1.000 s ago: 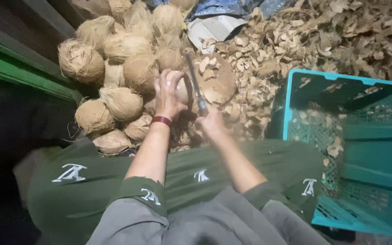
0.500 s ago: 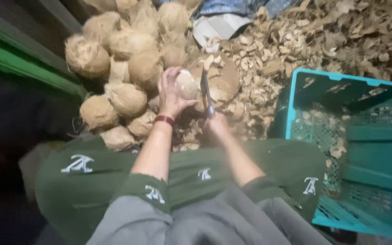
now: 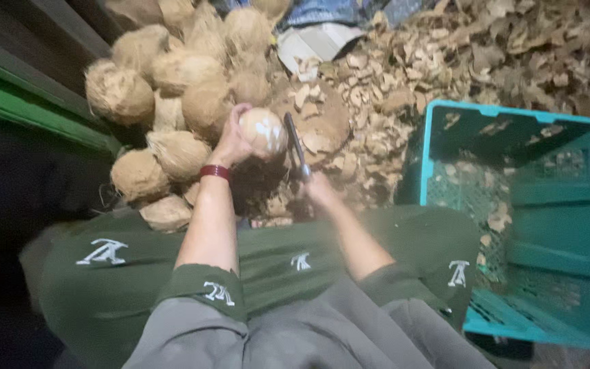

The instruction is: The person sits on the ground and uses a machete to chop the husk off coconuts one at a time, rotating each coconut between strikes. Trimmed coconuts are placed in a green plastic crate beside them, and husk debris accumulates on the ground.

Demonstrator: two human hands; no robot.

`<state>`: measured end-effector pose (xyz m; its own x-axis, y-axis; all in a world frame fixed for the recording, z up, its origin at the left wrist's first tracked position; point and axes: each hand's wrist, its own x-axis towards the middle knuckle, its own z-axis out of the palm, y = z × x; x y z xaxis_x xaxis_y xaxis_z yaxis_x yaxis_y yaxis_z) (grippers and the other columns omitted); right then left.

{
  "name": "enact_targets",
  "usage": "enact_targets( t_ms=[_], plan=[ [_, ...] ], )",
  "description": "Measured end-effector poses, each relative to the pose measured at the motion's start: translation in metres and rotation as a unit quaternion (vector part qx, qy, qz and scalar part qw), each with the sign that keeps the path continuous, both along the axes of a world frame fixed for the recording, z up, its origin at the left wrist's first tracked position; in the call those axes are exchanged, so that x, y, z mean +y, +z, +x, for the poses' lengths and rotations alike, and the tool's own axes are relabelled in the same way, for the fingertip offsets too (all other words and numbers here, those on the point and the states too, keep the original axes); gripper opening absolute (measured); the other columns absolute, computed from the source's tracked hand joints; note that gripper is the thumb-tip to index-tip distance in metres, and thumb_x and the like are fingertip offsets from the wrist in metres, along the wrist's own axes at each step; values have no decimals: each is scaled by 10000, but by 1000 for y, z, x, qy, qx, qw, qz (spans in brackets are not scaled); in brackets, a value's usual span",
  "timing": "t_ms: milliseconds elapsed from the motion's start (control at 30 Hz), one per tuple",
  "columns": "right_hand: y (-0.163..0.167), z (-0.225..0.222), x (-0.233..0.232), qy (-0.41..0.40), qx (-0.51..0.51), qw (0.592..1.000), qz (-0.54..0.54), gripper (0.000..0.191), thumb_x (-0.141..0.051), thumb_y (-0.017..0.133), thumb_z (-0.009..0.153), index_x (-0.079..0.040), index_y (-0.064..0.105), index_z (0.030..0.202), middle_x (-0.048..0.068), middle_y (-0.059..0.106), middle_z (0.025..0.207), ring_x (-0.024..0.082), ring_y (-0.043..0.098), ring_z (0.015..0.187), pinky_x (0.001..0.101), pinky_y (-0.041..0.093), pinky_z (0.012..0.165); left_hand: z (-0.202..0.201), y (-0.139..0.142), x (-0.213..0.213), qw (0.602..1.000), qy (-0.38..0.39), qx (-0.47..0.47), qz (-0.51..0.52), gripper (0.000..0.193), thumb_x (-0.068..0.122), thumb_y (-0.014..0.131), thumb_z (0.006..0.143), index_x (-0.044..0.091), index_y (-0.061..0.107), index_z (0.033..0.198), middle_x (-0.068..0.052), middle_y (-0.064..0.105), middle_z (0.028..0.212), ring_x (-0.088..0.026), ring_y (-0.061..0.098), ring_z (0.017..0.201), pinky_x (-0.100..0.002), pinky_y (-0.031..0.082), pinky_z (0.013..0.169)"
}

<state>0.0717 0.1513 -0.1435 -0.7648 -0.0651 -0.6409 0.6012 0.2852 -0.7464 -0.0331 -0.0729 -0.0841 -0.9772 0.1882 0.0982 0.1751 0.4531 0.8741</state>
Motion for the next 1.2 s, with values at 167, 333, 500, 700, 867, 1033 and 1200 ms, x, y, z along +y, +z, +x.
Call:
enact_targets(
  t_ms=[167, 333, 500, 700, 867, 1033, 1200],
  plan=[
    [7, -2, -3, 25, 6, 999, 26, 164, -161, 564, 926, -61, 683, 874, 71, 676, 719, 181, 636, 637, 364, 504, 582, 10, 0, 4, 991, 102, -81, 6, 1029, 292, 1029, 403, 142, 568, 1311, -112, 679, 1263, -264, 646, 1210, -390, 524, 1083],
    [16, -7, -5, -4, 55, 997, 50, 166, -67, 686, 791, -11, 686, 947, 99, 708, 782, 218, 691, 745, 383, 550, 696, 10, 1, 21, 991, 123, 42, -38, 1001, 244, 1056, 390, 145, 618, 1285, -156, 630, 1240, -316, 590, 1185, -423, 489, 1061],
    [24, -10, -9, -28, 299, 953, 42, 522, -27, 687, 712, -42, 628, 1230, 113, 707, 883, 233, 680, 800, 358, 551, 743, -3, -10, 22, 987, 133, -14, -88, 1128, 231, 1044, 327, 170, 563, 1345, -192, 556, 1234, -349, 582, 1128, -416, 493, 1028],
    [30, -9, -11, -12, 318, 938, 137, 589, 38, 646, 707, -13, 618, 1293, 202, 679, 978, 320, 649, 905, 404, 522, 797, -2, -4, 30, 980, 133, -44, -142, 1055, 296, 1046, 440, 200, 529, 1354, -130, 600, 1267, -344, 592, 1203, -436, 493, 1068],
    [33, -4, -7, -88, 72, 993, 28, 309, -75, 594, 873, 34, 672, 1151, 199, 717, 910, 344, 717, 833, 452, 565, 728, 22, 30, 50, 982, 132, -7, -136, 996, 138, 987, 421, 202, 553, 1315, -183, 502, 1325, -373, 507, 1260, -443, 453, 1092],
    [36, 1, 0, -2, 387, 916, 108, 423, -41, 630, 759, -40, 668, 1181, 192, 687, 883, 324, 680, 796, 413, 550, 746, 37, 46, 67, 974, 146, -7, -175, 939, 146, 985, 504, 204, 519, 1318, -171, 486, 1342, -387, 418, 1344, -551, 357, 1126],
    [38, 4, 2, -11, 165, 983, 83, 291, -67, 641, 778, 3, 707, 1053, 157, 732, 853, 283, 713, 770, 413, 554, 704, 37, 50, 71, 966, 158, -55, -198, 948, 56, 976, 480, 309, 545, 1286, -174, 380, 1433, -439, 350, 1387, -613, 266, 1153]
  ],
)
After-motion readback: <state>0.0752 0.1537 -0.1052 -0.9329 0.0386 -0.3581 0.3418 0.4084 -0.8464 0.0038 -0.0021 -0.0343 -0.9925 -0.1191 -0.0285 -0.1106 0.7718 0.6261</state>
